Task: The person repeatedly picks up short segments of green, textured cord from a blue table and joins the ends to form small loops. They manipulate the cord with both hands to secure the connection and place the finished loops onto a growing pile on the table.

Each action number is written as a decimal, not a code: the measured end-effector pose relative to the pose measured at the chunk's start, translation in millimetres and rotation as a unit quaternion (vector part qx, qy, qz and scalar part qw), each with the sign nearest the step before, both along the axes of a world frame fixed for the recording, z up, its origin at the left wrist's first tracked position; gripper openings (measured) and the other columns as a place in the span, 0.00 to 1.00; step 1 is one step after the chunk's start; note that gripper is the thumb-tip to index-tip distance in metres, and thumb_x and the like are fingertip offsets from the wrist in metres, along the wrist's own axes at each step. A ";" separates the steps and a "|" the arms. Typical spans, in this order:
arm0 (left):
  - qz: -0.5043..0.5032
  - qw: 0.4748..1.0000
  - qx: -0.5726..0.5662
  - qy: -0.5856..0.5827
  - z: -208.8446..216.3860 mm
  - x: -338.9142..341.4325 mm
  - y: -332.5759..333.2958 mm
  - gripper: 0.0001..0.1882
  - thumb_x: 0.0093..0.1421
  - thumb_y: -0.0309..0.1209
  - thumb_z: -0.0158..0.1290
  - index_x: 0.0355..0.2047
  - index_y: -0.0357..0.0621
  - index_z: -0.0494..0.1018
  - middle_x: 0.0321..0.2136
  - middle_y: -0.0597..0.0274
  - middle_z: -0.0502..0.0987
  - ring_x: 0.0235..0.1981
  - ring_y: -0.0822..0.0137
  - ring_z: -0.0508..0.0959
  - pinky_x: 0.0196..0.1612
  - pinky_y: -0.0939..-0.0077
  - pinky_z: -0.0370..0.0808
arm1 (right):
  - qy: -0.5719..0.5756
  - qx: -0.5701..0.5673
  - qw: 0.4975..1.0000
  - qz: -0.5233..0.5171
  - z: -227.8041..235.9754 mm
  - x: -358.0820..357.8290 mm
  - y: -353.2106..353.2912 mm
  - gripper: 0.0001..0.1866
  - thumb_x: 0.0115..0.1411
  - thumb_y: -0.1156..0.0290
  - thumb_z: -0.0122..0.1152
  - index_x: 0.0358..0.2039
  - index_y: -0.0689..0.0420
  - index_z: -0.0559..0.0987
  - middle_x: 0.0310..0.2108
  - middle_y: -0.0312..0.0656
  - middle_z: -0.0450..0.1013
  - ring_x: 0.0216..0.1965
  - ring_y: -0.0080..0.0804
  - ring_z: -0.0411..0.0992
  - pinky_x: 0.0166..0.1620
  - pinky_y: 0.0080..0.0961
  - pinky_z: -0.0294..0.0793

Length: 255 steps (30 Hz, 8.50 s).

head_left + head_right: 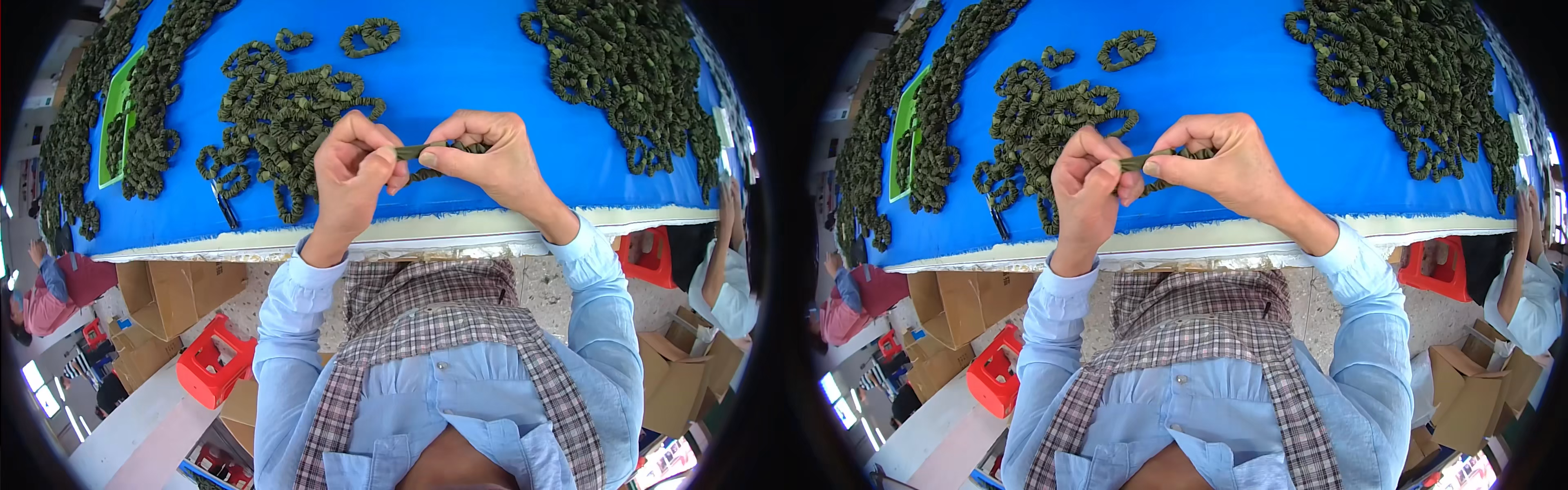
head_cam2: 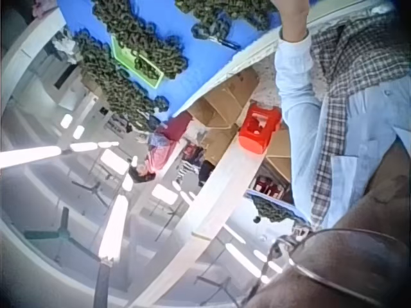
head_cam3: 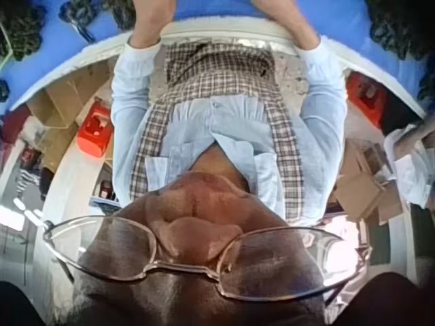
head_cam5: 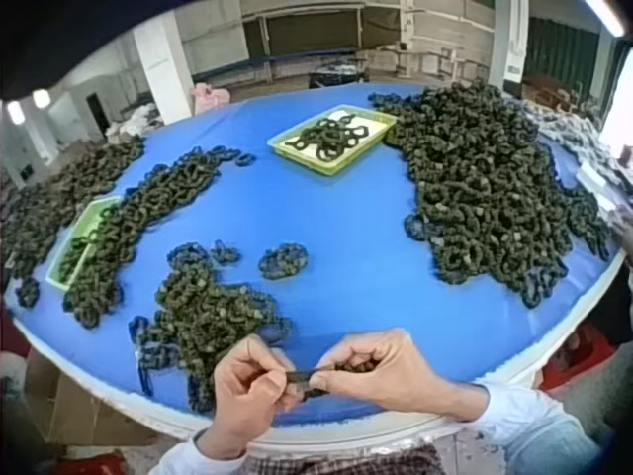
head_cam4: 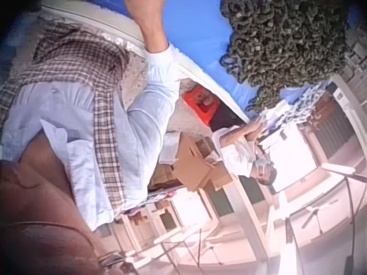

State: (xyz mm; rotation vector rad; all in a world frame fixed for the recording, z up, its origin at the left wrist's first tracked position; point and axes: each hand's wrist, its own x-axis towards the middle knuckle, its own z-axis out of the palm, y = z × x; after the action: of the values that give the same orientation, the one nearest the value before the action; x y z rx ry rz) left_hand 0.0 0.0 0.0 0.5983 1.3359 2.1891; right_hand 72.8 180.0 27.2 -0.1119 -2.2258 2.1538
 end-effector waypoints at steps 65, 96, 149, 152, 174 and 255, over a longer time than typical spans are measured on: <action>0.080 0.996 0.039 -0.024 -16.2 12.1 -8.0 0.09 0.67 0.30 0.43 0.31 0.38 0.67 0.14 0.65 0.69 0.16 0.73 0.71 0.31 0.65 0.80 | 0.075 -0.014 0.997 -0.003 -25.4 0.5 -3.6 0.05 0.54 0.76 0.64 0.32 0.62 0.79 0.20 0.29 0.68 0.22 0.10 0.62 0.23 0.12 0.58; 0.043 0.996 -0.076 0.028 -13.9 19.0 6.2 0.11 0.65 0.34 0.49 0.31 0.38 0.64 0.19 0.63 0.70 0.17 0.77 0.68 0.21 0.83 0.69 | 0.033 0.035 0.999 -0.010 -5.1 10.5 -19.8 0.10 0.53 0.76 0.66 0.36 0.67 0.80 0.25 0.41 0.78 0.27 0.21 0.75 0.31 0.17 0.75; -0.022 0.992 -0.121 0.022 -12.3 15.4 -3.5 0.13 0.66 0.37 0.49 0.29 0.41 0.67 0.17 0.71 0.67 0.18 0.83 0.64 0.23 0.87 0.64 | 0.144 0.075 0.986 0.026 -30.3 4.3 -10.8 0.17 0.50 0.77 0.68 0.41 0.60 0.78 0.33 0.36 0.73 0.22 0.17 0.65 0.24 0.18 0.63; -0.040 0.989 -0.138 0.033 -12.9 11.7 -7.3 0.14 0.66 0.38 0.49 0.30 0.40 0.67 0.17 0.71 0.67 0.18 0.82 0.65 0.23 0.86 0.65 | 0.117 0.145 0.982 0.043 -18.9 6.3 -7.9 0.20 0.47 0.76 0.70 0.43 0.58 0.77 0.35 0.37 0.71 0.22 0.19 0.64 0.24 0.19 0.64; -0.009 0.990 -0.103 0.100 -17.7 20.0 -2.0 0.14 0.70 0.38 0.39 0.33 0.40 0.61 0.26 0.62 0.72 0.27 0.74 0.75 0.32 0.81 0.73 | 0.196 0.201 0.960 -0.013 -24.0 7.4 -7.8 0.09 0.48 0.79 0.68 0.33 0.61 0.81 0.32 0.38 0.71 0.23 0.17 0.70 0.22 0.12 0.68; 0.070 0.983 -0.123 0.118 -8.2 17.8 4.5 0.09 0.62 0.28 0.54 0.30 0.38 0.66 0.20 0.64 0.73 0.21 0.81 0.71 0.22 0.88 0.66 | 0.217 0.181 0.959 -0.023 -31.7 2.8 -10.8 0.11 0.47 0.77 0.70 0.33 0.60 0.82 0.30 0.37 0.71 0.22 0.16 0.65 0.21 0.14 0.62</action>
State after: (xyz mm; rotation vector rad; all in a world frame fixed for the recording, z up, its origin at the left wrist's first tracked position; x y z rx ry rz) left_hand 17.8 4.5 -8.2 0.7021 1.7914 2.0631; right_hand 75.7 169.2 -4.5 0.2894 -2.2627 1.5210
